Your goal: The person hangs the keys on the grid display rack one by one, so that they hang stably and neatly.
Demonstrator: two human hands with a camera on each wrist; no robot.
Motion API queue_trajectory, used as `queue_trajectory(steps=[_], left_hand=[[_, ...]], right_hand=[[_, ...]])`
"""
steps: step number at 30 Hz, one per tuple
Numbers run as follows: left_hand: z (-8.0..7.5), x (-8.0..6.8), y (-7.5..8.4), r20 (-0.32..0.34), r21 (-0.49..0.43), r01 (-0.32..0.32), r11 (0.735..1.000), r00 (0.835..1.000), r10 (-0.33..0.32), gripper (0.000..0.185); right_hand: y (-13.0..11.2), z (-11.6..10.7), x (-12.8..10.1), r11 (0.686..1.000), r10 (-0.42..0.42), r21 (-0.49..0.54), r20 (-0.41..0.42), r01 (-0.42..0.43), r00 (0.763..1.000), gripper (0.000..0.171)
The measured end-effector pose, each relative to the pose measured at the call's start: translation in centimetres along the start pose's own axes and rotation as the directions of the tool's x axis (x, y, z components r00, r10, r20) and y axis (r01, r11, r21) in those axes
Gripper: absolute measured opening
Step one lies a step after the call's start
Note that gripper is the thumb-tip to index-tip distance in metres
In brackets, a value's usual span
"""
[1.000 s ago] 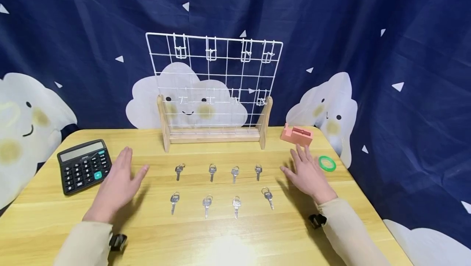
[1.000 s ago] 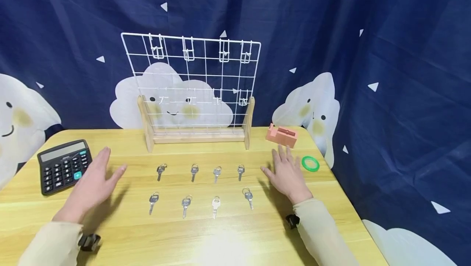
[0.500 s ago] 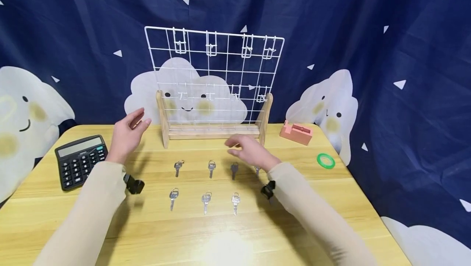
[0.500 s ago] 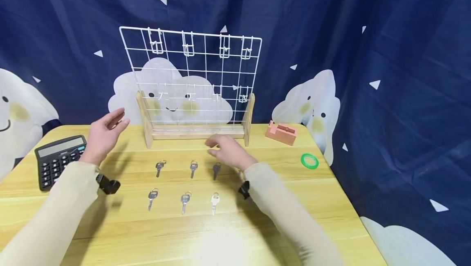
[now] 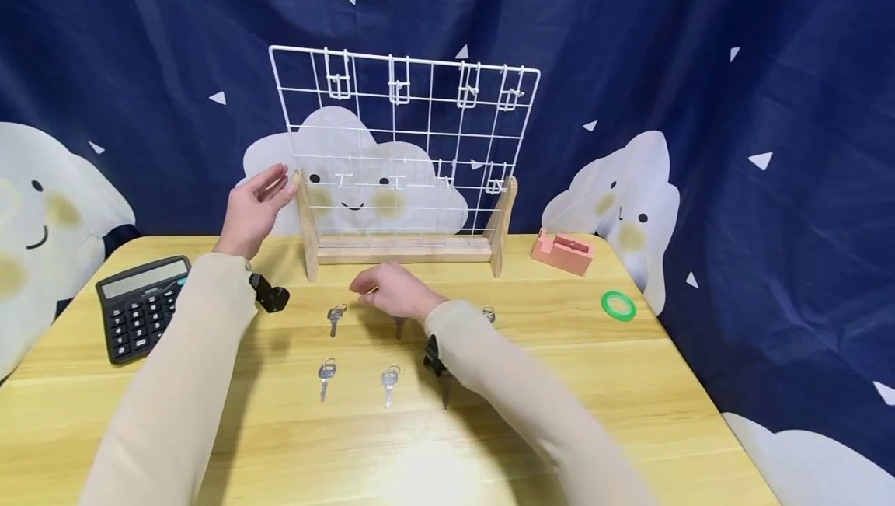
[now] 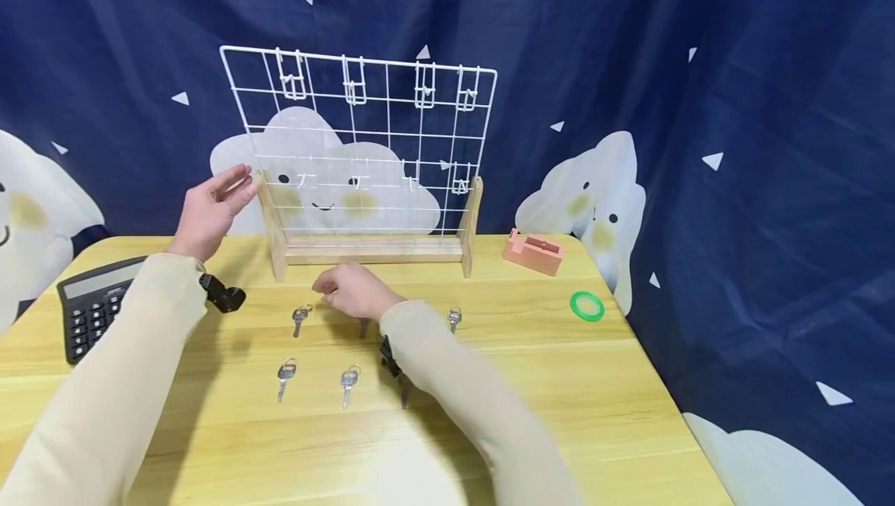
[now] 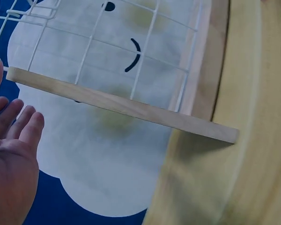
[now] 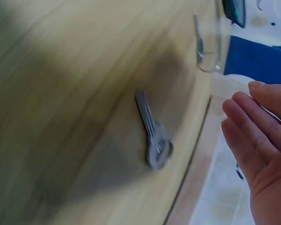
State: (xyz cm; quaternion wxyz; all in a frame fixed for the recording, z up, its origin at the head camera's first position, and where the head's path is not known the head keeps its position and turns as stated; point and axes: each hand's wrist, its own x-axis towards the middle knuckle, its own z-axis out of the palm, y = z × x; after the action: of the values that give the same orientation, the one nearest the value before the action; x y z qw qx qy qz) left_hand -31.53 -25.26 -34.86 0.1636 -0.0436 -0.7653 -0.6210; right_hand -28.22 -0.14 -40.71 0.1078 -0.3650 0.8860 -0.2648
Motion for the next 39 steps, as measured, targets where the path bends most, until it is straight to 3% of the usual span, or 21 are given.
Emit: queue_trajectory(steps=[7, 19, 31, 39], left_hand=[[0.6, 0.8, 0.3, 0.062, 0.04, 0.034, 0.999, 0.997, -0.036, 0.061], [1.8, 1.0, 0.1, 0.002, 0.026, 0.062, 0.998, 0.998, -0.063, 0.047], [1.8, 1.5, 0.4, -0.02, 0.04, 0.041, 0.998, 0.999, -0.04, 0.045], [1.4, 1.1, -0.2, -0.027, 0.064, 0.046, 0.997, 0.999, -0.045, 0.046]], right_hand=[[-0.5, 2.3, 2.0, 0.995, 0.0, -0.096, 0.048, 0.005, 0.999, 0.023], [-0.1, 3.8, 3.1, 0.977, -0.018, -0.213, 0.027, 0.023, 0.999, 0.015], [-0.7, 2.6, 2.6, 0.993, -0.05, -0.113, -0.068, 0.042, 0.996, 0.011], [-2.1, 0.8, 1.6, 0.999, 0.008, 0.045, -0.171, -0.001, 0.985, 0.01]])
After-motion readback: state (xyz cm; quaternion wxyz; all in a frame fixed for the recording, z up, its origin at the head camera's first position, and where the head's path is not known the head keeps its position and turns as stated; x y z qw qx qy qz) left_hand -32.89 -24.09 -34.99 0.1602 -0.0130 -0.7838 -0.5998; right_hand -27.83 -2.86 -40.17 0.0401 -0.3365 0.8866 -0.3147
